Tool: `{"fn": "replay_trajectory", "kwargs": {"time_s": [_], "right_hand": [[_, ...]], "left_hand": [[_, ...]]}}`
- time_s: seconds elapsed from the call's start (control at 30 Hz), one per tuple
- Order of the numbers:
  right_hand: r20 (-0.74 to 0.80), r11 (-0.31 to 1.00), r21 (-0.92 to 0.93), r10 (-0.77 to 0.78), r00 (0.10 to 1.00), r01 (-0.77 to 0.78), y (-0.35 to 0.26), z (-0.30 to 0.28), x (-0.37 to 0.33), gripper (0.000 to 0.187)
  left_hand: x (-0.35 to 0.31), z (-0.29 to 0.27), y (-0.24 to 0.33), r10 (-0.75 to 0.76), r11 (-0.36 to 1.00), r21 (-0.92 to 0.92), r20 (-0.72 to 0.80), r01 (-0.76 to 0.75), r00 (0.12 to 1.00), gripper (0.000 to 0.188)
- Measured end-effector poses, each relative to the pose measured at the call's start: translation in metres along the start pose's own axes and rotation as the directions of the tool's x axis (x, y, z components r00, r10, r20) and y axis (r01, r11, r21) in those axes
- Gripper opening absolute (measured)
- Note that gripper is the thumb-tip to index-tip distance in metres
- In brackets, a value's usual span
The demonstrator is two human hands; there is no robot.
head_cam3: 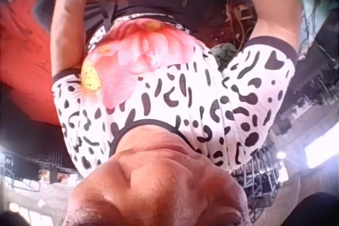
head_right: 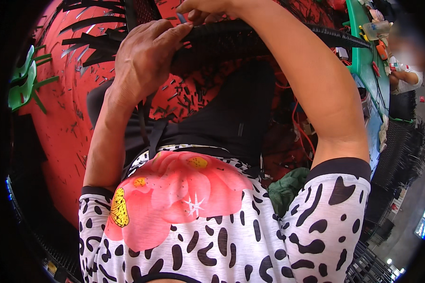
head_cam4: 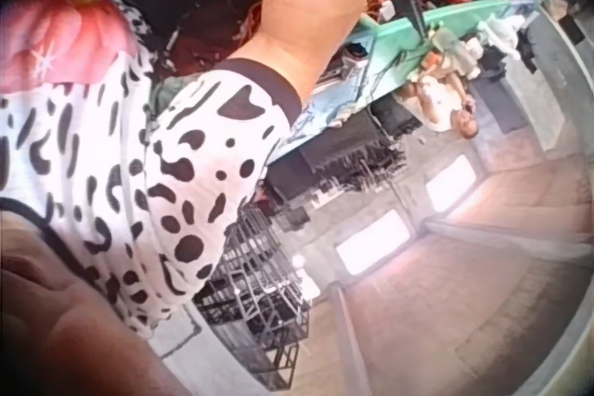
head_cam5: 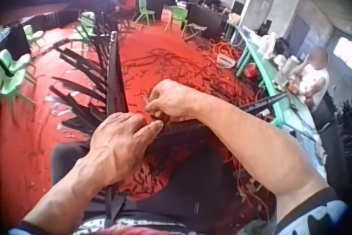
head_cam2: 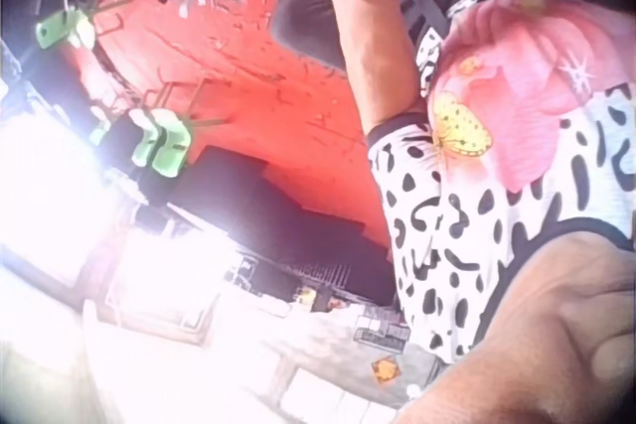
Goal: The person assembles a black plastic chair by attaching a black plastic strip to the seat using a pneumatic staple gun and pliers. They repeatedly position the strip, staple it, and trim excess material while sitting on the floor.
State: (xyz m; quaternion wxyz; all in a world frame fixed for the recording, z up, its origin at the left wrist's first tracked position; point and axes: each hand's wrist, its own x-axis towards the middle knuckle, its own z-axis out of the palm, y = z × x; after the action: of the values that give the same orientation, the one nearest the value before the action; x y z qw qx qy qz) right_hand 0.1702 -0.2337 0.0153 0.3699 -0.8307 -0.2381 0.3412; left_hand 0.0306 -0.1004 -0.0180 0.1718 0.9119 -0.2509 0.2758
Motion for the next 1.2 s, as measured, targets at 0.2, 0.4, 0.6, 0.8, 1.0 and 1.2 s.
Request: {"fn": "replay_trajectory", "kwargs": {"time_s": [0.2,0.4,0.6,0.8,1.0,1.2], "right_hand": [[0.148,0.767,-0.446,-0.445,0.883,0.461,0.016,-0.010,0.000,0.042],[0.210,0.765,-0.469,-0.389,0.897,0.441,0.015,-0.006,-0.004,0.027],[0.137,0.487,-0.696,-0.631,0.764,0.527,0.017,-0.006,0.004,0.018],[-0.023,0.969,-0.035,-0.246,0.969,0.246,-0.003,-0.005,-0.009,0.020],[0.066,0.990,0.126,-0.076,0.995,0.067,-0.002,-0.005,-0.011,0.019],[0.229,0.993,-0.025,-0.111,0.967,0.119,0.009,-0.008,0.004,0.021]], "left_hand": [[0.003,-0.001,-0.007,-0.030,0.999,0.034,0.045,0.028,0.999,0.040],[0.009,-0.006,0.007,0.010,0.999,-0.032,0.034,-0.009,0.999,0.035],[0.007,-0.012,-0.001,0.043,0.999,-0.025,0.032,-0.043,0.999,0.041],[0.008,-0.015,-0.007,0.030,0.993,-0.120,0.081,-0.020,0.996,0.042],[0.010,-0.013,-0.009,0.058,0.987,-0.150,0.045,-0.050,0.997,0.042],[0.014,-0.013,-0.010,0.049,0.989,-0.145,0.067,-0.038,0.997,0.040]]}}
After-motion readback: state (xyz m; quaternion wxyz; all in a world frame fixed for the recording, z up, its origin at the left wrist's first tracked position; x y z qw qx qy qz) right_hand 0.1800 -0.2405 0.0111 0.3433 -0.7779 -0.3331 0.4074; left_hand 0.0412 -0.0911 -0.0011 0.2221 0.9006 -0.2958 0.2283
